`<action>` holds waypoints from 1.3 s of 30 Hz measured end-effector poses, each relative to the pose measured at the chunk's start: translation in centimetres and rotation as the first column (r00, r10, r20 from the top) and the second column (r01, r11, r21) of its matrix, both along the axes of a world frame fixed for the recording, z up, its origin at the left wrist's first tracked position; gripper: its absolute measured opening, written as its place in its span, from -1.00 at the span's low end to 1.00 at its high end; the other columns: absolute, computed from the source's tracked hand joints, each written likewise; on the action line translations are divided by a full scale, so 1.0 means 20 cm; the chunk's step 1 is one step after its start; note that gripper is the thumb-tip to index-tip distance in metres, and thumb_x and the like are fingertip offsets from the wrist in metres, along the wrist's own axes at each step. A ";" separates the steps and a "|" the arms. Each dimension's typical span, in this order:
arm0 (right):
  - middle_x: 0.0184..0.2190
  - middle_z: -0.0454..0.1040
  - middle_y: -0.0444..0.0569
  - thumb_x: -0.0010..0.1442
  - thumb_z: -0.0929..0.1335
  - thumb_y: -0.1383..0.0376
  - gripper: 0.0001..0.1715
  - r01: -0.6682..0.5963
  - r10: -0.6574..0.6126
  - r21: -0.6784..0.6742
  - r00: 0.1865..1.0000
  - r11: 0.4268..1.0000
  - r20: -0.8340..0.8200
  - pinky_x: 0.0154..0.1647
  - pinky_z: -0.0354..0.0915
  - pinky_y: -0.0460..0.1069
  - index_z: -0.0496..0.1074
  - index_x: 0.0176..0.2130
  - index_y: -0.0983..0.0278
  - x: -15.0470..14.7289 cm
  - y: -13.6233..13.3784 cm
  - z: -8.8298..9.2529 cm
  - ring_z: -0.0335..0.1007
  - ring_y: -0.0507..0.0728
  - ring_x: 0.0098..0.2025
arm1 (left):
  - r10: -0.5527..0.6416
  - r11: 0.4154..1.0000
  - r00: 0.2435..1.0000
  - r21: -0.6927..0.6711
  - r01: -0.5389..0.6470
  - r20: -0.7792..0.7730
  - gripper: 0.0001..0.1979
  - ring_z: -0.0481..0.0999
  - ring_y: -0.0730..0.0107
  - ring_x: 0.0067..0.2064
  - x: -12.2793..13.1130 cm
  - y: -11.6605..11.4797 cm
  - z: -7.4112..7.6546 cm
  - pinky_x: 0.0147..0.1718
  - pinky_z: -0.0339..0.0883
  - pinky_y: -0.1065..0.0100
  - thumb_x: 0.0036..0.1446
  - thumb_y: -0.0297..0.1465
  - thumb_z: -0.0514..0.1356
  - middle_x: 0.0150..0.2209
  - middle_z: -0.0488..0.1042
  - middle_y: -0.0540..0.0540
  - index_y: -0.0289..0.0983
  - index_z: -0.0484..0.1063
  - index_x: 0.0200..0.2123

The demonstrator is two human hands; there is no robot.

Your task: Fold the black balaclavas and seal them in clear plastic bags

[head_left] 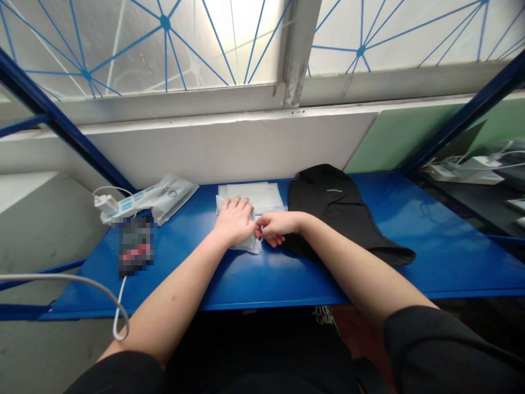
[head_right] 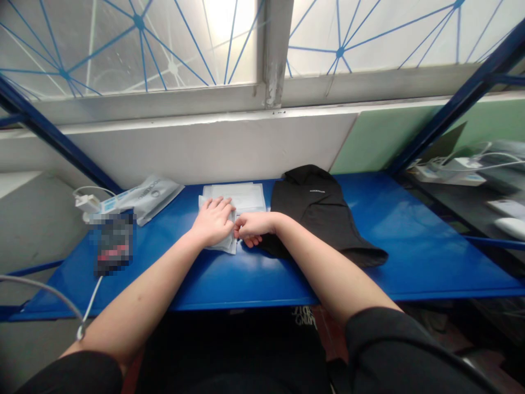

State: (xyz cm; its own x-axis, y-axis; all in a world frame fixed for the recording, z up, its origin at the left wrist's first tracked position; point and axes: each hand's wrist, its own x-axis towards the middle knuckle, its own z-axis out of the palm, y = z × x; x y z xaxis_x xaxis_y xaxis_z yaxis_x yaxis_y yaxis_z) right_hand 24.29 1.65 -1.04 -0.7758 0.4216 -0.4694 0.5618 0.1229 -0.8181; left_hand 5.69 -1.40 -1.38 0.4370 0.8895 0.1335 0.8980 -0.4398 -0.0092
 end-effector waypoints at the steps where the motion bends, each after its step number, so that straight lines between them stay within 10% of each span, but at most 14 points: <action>1: -0.62 0.49 -0.15 0.00 0.26 0.38 -0.76 -0.015 0.013 -0.070 1.000 0.997 -0.017 -0.62 0.24 -0.12 0.35 -0.24 0.29 0.01 0.00 0.00 0.36 0.04 -0.65 | 0.000 1.000 1.000 0.008 0.000 0.003 -0.53 0.12 0.00 0.39 0.00 0.00 0.00 0.34 -0.08 -0.07 0.24 -0.30 0.00 0.35 0.24 -0.19 -0.28 0.41 0.16; 13: -0.33 0.64 0.14 0.09 0.43 0.24 -0.63 -0.107 -0.020 -0.520 0.972 0.848 -0.232 -0.44 0.47 -0.11 0.50 -0.14 0.44 0.07 0.09 -0.08 0.61 0.12 -0.40 | -0.002 0.996 0.997 0.090 -0.006 0.082 -0.45 0.12 0.00 0.39 0.00 -0.04 0.02 0.36 -0.08 -0.05 0.21 -0.19 0.07 0.37 0.20 -0.23 -0.28 0.35 0.22; 17: -0.30 0.64 0.22 0.14 0.42 0.27 -0.66 -0.130 -0.043 -0.589 0.962 0.798 -0.270 -0.53 0.42 -0.17 0.52 -0.14 0.49 0.10 0.16 -0.12 0.59 0.08 -0.46 | 0.381 0.911 0.918 0.122 -0.393 0.114 -0.22 -0.09 -0.32 0.42 0.04 -0.10 0.06 0.27 -0.04 -0.29 0.13 0.03 0.13 0.43 -0.05 -0.45 -0.40 0.27 0.25; 21: -0.24 0.64 0.25 0.23 0.39 0.28 -0.65 -0.108 -0.107 -0.627 0.949 0.771 -0.295 -0.52 0.42 -0.18 0.46 -0.04 0.46 0.10 0.17 -0.12 0.59 0.07 -0.46 | 0.592 0.806 0.802 -0.059 -0.589 0.086 -0.14 0.13 -0.43 0.31 0.03 -0.12 0.09 0.02 0.32 -0.25 0.09 0.13 0.11 0.43 -0.13 -0.49 -0.26 0.17 0.32; 27: -0.17 0.62 0.31 0.29 0.36 0.26 -0.65 -0.058 -0.192 -0.679 0.938 0.732 -0.287 -0.40 0.49 -0.11 0.33 0.03 0.36 0.10 0.16 -0.09 0.63 0.14 -0.33 | 0.548 0.837 0.830 -0.088 -0.541 0.103 -0.20 0.29 -0.42 0.19 -0.06 -0.06 0.08 -0.05 0.35 -0.22 0.08 0.05 0.15 0.43 -0.11 -0.46 -0.18 0.17 0.32; 36: -0.16 0.61 0.30 0.29 0.38 0.24 -0.59 -0.079 -0.197 -0.680 0.927 0.729 -0.319 -0.23 0.52 -0.04 0.31 0.07 0.36 0.10 0.15 -0.08 0.64 0.18 -0.22 | 0.549 0.763 0.816 0.291 -0.577 0.179 -0.59 -0.07 -0.35 0.37 -0.43 0.06 0.21 0.15 -0.05 -0.37 0.24 -0.34 0.06 0.48 -0.10 -0.08 -0.11 0.46 0.13; 39: -0.16 0.61 0.29 0.29 0.38 0.25 -0.58 -0.073 -0.204 -0.679 0.925 0.730 -0.319 -0.19 0.52 -0.01 0.30 0.08 0.36 0.10 0.15 -0.09 0.64 0.19 -0.20 | 0.486 0.828 0.866 0.255 -0.499 0.118 -0.62 -0.10 -0.29 0.39 -0.53 0.16 0.15 0.19 -0.12 -0.35 0.24 -0.40 0.03 0.43 0.06 -0.08 -0.14 0.55 0.02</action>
